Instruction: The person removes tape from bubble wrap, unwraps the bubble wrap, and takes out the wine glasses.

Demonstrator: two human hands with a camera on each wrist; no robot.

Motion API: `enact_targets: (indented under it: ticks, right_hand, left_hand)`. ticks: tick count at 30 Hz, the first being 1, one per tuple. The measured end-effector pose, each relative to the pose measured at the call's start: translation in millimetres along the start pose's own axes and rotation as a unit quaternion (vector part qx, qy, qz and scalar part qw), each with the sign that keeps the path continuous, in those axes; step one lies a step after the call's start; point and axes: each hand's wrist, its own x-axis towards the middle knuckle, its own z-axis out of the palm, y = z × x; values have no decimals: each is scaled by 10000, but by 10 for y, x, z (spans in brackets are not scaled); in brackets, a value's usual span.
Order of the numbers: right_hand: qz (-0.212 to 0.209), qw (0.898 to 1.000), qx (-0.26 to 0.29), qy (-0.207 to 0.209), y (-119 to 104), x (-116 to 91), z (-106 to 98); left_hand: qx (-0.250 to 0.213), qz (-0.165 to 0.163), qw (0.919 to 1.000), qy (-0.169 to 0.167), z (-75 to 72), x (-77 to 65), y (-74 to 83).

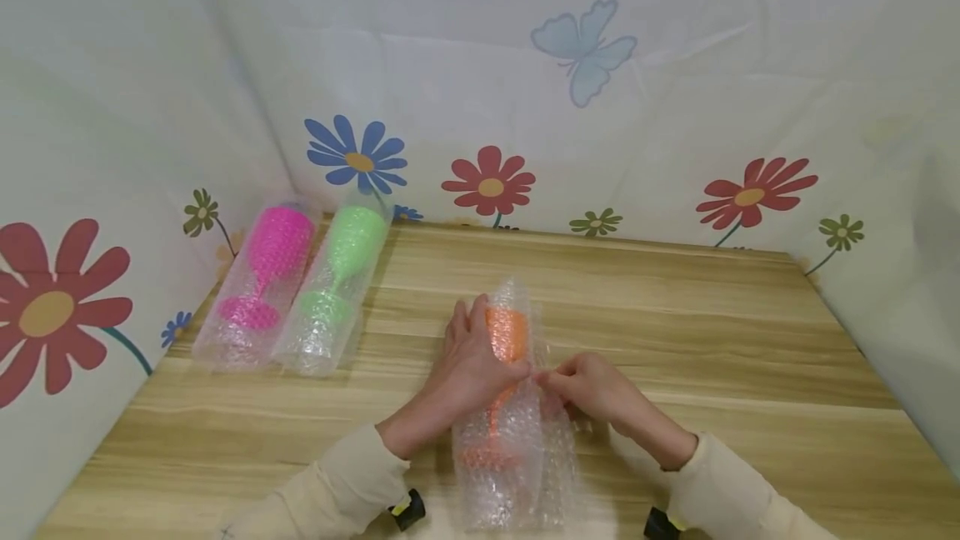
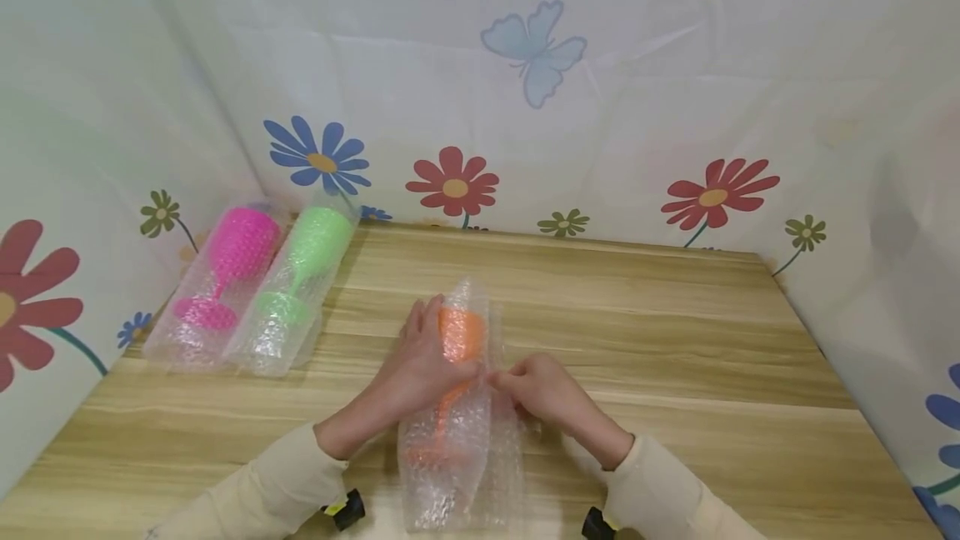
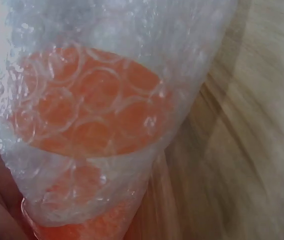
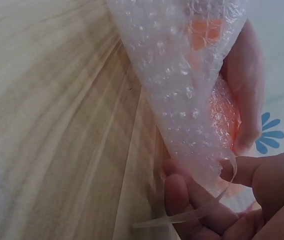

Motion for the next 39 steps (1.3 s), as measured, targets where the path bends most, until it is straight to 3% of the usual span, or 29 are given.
enact_targets:
  ticks: [6,12,17,19,24,29,36,39]
  right_hand:
    - [-208,9995,163,-163,-35,45,3]
    - [-212,9992,299,-140,-73,53,22]
    - [-186,9990,411,-75,-91,42,37]
    - [-181,9989,436,-44,-87,38,41]
    - [-217,9989,405,36,-65,11,48]
    - [-252,9988,411,72,-48,6,34]
    - [-320,9983,490,40,10,4,17]
    - [-296,9983,501,35,25,2,4]
  left_hand:
    - [879,614,9924,599,-23,-8,-56]
    - [1153,1251,9811,920,-38,-101,-101]
    - [1885,2269,9495,1069,-64,-176,-108]
    - [2018,2436,9430,1035,-81,-184,-120]
    - [2070,2188,9496,870,-109,-190,-159]
    - [2169,2110,9485,932,-120,-168,-219]
    - [1782,1784,9651,711,-197,-168,-301]
    - [1723,1736,9675,642,-233,-178,-323]
